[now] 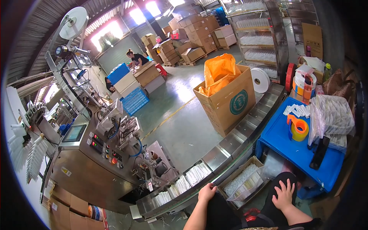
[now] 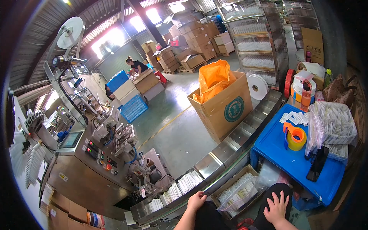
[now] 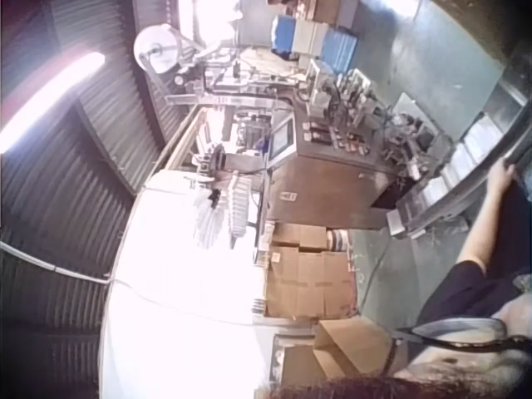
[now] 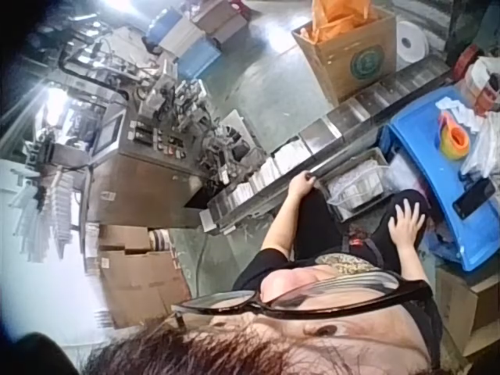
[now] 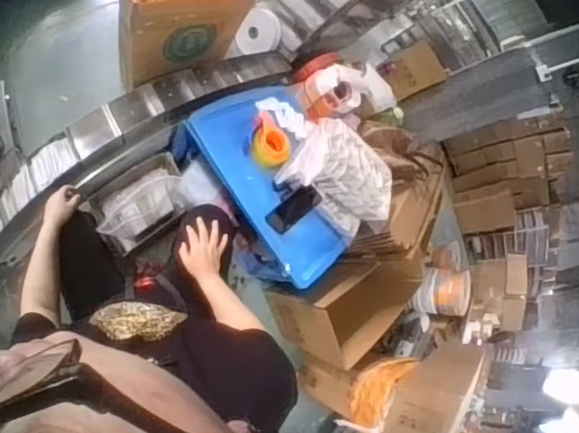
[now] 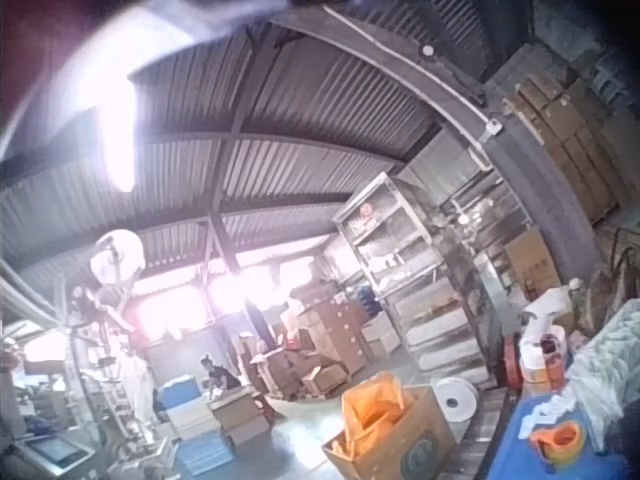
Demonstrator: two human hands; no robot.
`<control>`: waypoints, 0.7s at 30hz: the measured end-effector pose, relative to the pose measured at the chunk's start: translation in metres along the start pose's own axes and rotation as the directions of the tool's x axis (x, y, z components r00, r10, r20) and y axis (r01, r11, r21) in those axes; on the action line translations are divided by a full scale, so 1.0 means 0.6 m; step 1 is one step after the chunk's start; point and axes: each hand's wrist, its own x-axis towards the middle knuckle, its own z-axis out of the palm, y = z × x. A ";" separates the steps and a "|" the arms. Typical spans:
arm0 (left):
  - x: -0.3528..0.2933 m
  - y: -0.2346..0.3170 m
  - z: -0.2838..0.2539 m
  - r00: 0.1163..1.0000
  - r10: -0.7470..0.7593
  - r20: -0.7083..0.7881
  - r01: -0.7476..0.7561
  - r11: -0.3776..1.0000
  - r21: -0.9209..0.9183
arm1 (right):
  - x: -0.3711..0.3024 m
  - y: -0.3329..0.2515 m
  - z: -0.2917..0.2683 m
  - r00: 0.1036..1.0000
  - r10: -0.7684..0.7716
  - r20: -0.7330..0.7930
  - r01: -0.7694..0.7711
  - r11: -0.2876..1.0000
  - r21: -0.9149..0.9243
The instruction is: Packaging stacks of rectangular products from a conveyor belt into plastic bags.
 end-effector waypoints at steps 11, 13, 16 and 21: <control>0.001 -0.003 0.001 1.000 0.012 -0.004 -0.012 1.000 -0.010 | 0.001 -0.002 -0.001 1.000 -0.002 -0.007 0.002 1.000 -0.003; 0.002 -0.005 0.003 1.000 0.012 -0.007 -0.012 1.000 -0.009 | 0.000 0.000 0.001 1.000 -0.005 -0.014 0.005 1.000 -0.013; 0.004 -0.008 0.005 1.000 0.010 0.000 -0.010 1.000 -0.025 | 0.000 -0.001 0.000 1.000 -0.005 -0.010 0.005 1.000 -0.020; 0.001 -0.004 0.001 1.000 0.007 0.000 -0.007 1.000 -0.027 | 0.000 -0.001 0.000 1.000 -0.006 -0.010 0.005 1.000 -0.021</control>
